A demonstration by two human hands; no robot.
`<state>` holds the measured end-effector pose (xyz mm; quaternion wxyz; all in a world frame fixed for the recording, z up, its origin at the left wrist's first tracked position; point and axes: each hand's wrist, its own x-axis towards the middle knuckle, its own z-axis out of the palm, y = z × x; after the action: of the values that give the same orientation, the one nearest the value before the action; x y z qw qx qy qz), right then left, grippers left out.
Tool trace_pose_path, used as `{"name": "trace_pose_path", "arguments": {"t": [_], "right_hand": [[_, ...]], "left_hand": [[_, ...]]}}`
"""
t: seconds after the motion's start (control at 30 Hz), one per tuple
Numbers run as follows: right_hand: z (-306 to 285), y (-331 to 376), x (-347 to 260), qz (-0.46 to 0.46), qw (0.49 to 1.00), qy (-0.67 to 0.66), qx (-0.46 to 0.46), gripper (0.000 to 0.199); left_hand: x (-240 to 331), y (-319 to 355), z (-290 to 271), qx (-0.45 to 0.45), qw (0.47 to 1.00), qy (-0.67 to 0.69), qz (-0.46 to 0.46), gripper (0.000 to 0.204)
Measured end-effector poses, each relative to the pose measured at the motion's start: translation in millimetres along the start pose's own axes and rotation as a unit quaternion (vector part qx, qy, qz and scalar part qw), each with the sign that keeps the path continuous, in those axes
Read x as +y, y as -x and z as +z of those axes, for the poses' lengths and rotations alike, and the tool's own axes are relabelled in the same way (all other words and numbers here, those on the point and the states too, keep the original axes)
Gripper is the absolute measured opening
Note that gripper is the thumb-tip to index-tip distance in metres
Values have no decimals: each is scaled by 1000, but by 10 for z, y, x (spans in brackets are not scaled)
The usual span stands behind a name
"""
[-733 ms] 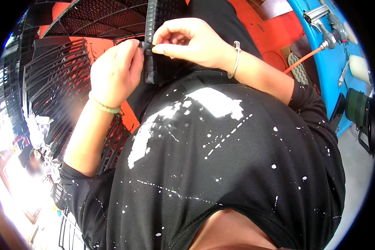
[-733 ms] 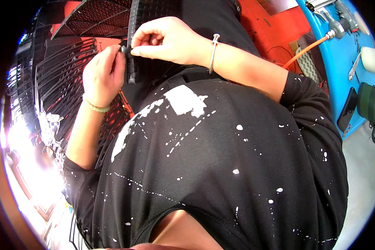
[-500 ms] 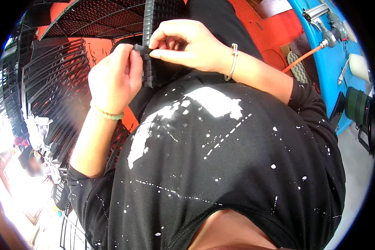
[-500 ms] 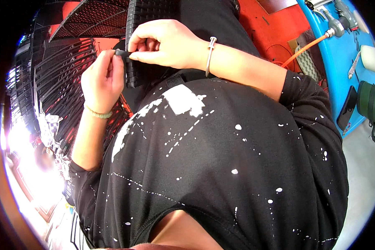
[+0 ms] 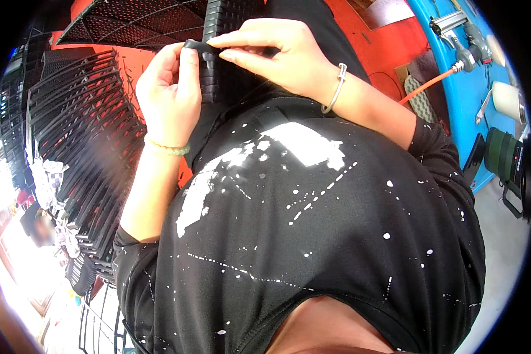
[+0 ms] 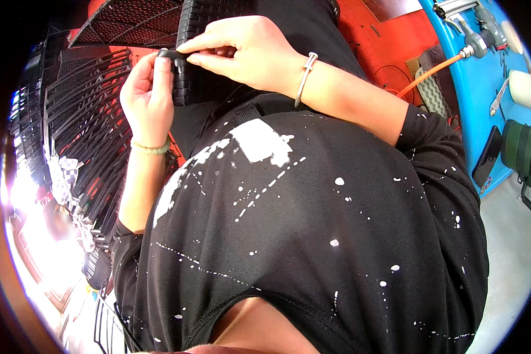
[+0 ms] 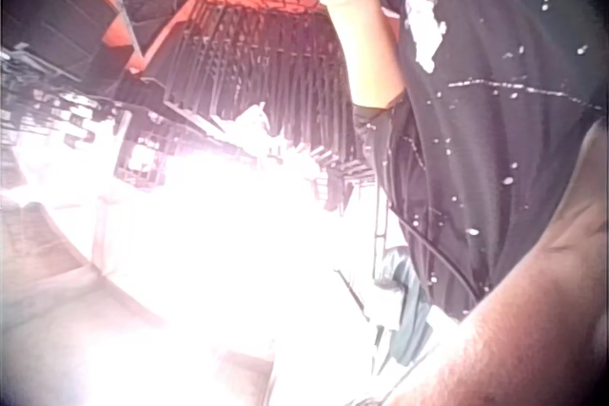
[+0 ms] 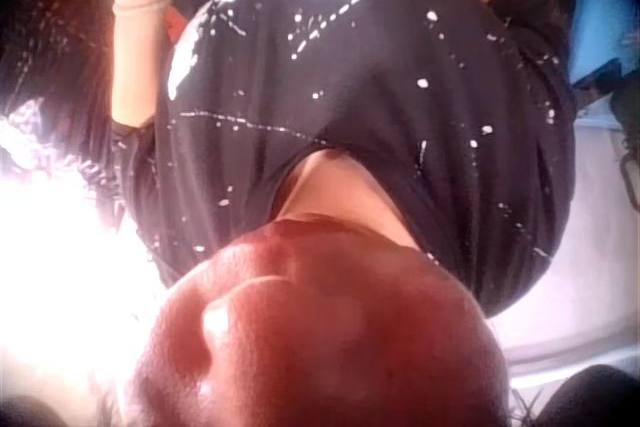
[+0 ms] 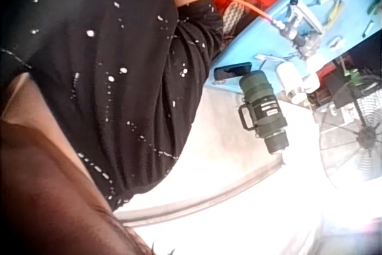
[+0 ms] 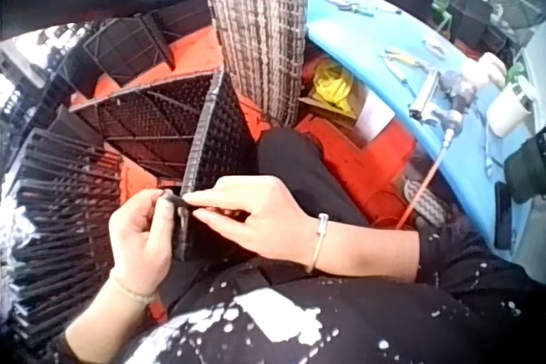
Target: The person wraps a black plastic strip around the edge of a wicker chair frame. They use a knife to trim the strip and tuck the end into the weave to secure it.
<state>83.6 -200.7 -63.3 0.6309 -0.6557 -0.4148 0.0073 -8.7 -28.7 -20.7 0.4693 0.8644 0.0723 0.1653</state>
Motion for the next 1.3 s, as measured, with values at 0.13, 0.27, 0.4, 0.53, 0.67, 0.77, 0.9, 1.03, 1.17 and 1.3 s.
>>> {"name": "trace_pose_path", "arguments": {"t": [0.13, 0.27, 0.4, 0.53, 0.67, 0.77, 0.9, 1.03, 1.17, 1.3], "right_hand": [[-14, 40, 26, -47, 998, 33, -14, 20], [12, 106, -28, 10, 998, -48, -27, 15], [29, 138, -66, 33, 997, -50, -59, 15], [48, 153, -56, 49, 995, -58, -64, 15], [54, 137, -86, 66, 995, -64, -50, 16], [47, 127, -97, 69, 995, -62, -47, 17], [47, 119, -101, 71, 994, -75, -31, 18], [28, 84, -159, 118, 984, -132, -26, 18], [52, -2, -105, 147, 974, -161, -59, 17], [26, -84, -126, 199, 954, -192, -116, 17]], "left_hand": [[-6, 92, 26, 12, 1000, -11, 12, 17], [87, 173, -72, -35, 988, -148, 26, 11], [178, 230, -192, -94, 975, -200, -13, 19], [127, 175, -219, -113, 981, -145, -61, 19], [84, 150, -209, -98, 990, -54, -86, 17], [124, 141, -156, -58, 990, -125, 3, 12], [95, 55, -110, -14, 963, -220, 158, 5], [120, 23, -109, -15, 965, -209, 160, 7], [114, 32, -148, -43, 986, -127, 100, 5], [24, 137, -174, -64, 998, 10, -15, 9]]}}
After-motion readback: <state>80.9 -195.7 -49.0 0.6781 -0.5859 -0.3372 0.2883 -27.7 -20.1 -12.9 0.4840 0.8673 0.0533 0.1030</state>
